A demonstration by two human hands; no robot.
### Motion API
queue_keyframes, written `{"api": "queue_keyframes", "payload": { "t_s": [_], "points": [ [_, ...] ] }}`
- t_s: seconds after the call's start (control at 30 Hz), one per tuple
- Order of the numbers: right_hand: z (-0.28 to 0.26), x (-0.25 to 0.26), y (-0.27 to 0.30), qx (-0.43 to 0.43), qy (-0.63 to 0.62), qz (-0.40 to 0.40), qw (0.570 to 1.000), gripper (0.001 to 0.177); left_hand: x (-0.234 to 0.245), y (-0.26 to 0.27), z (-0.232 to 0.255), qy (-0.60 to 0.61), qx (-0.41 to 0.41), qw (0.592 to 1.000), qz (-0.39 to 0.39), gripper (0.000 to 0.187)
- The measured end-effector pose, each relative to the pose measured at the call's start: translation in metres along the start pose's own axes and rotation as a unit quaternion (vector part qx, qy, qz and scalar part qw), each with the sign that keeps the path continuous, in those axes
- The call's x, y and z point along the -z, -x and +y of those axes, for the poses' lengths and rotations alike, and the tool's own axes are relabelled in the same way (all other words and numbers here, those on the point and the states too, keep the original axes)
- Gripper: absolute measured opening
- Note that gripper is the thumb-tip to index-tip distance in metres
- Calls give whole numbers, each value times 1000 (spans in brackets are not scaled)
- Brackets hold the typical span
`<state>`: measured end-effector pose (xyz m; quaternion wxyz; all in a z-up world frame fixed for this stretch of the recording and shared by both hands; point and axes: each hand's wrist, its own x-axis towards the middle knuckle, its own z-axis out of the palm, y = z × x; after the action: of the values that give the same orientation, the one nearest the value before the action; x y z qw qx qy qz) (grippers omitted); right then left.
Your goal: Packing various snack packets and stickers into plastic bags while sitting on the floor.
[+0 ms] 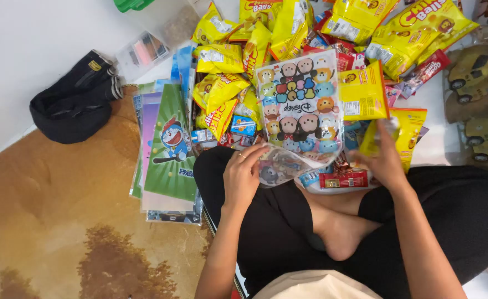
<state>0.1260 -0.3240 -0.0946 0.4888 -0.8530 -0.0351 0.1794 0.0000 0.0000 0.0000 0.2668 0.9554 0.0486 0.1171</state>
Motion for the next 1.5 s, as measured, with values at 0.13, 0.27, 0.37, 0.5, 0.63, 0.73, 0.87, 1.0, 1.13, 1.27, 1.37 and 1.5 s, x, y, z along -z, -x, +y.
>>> {"api": "queue_keyframes", "payload": {
  "t_s": [0.13, 0.27, 0.37, 0.5, 0.63, 0.73, 0.87, 1.0, 1.13, 1.27, 1.37, 1.5],
  "points": [
    [62, 7, -18, 49, 55, 125, 989, 85, 9, -6, 15, 7, 1, 1000, 1, 55],
    [133, 9, -35, 102, 204, 154, 961, 66, 16, -14, 26, 11, 35, 999, -18, 66],
    [147, 3, -39, 125, 295, 178, 930, 63, 18, -16, 33, 7, 36, 999, -30, 68],
    [78, 4, -51, 56, 316, 168, 932, 78, 20, -17, 45, 6, 14, 999, -34, 62],
    [81, -2, -85, -13, 399, 83, 913, 100, 20, -18, 50, 12, -1, 998, -64, 66],
    [99, 7, -91, 8, 430, 104, 897, 88, 22, -19, 53, 3, -9, 996, -89, 63],
    [99, 32, -78, 86, 230, 128, 961, 71, 15, -19, 45, -4, 18, 991, -132, 64],
    [136, 43, -74, 55, -234, 174, 955, 47, 9, -23, 42, -6, 31, 986, -163, 63],
    [35, 66, -34, -28, -511, 67, 856, 48, -1, -26, 38, 7, 37, 987, -158, 68],
    [-46, 48, -4, 50, -529, -66, 845, 61, -8, -26, 39, 41, 27, 986, -162, 68],
    [-67, 7, 18, 145, -342, -91, 924, 56, -17, -25, 33, 79, 35, 983, -163, 67],
    [-171, -30, 51, 236, 72, -142, 959, 47, -21, -27, 28, 114, 31, 982, -149, 63]
  ]
}}
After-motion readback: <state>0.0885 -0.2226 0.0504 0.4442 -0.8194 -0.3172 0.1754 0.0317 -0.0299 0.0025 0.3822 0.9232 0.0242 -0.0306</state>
